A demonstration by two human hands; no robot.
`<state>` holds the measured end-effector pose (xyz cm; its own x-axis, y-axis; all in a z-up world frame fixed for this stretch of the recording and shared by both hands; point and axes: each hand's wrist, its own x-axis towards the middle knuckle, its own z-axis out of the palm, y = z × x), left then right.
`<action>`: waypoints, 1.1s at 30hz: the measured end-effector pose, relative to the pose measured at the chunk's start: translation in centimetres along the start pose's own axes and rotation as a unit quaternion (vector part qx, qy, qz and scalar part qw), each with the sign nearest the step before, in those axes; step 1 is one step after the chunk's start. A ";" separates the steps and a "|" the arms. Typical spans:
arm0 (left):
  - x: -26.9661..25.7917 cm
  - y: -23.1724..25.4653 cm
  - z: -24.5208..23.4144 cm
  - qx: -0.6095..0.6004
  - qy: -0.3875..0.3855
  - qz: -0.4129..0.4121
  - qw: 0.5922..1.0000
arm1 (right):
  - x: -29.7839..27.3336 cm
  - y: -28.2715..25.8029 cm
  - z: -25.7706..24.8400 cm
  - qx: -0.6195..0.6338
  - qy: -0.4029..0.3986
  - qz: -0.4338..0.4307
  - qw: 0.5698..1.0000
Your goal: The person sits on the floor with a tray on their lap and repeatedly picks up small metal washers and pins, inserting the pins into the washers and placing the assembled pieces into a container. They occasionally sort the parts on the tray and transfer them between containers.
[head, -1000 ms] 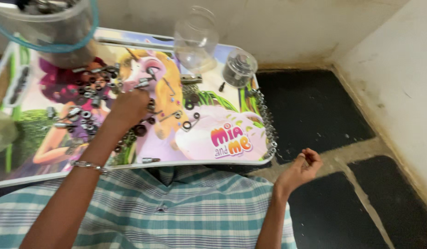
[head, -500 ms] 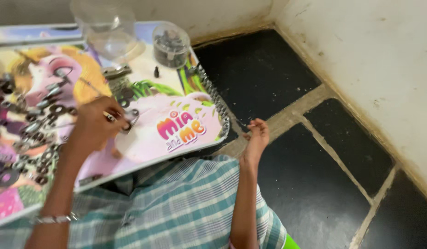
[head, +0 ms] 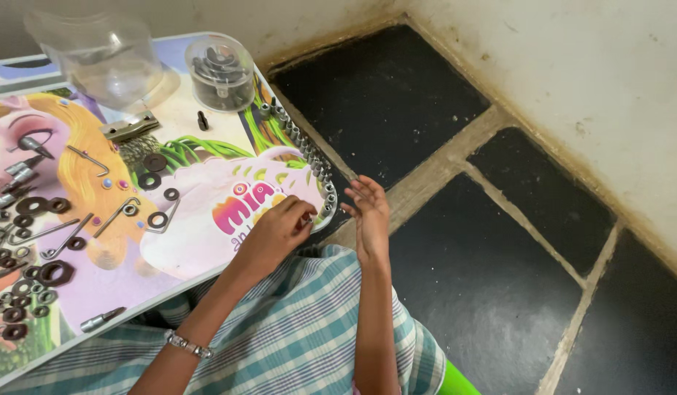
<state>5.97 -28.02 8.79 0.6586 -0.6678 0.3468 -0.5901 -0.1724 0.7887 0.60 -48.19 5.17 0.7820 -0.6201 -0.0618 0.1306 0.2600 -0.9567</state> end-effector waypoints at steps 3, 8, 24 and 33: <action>0.4 0.0 0.9 0.035 0.019 0.020 0.999 | -0.2 -0.1 0.2 0.013 -0.007 -0.004 1.000; 0.9 0.0 1.4 -0.020 0.025 -0.007 0.999 | -0.5 -0.6 0.4 -0.006 0.012 -0.008 1.000; 1.4 0.0 2.2 -0.052 0.049 -0.037 0.997 | 0.1 1.0 -0.8 0.032 -0.017 -0.048 0.998; -8.2 0.4 -4.7 0.200 0.137 0.110 0.964 | 0.4 0.7 -0.8 -0.008 0.082 -0.180 0.980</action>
<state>2.55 -19.19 8.62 0.5634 -0.5123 0.6481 -0.8262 -0.3499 0.4416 0.55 -48.81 4.26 0.5784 -0.7803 0.2377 0.3696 -0.0091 -0.9291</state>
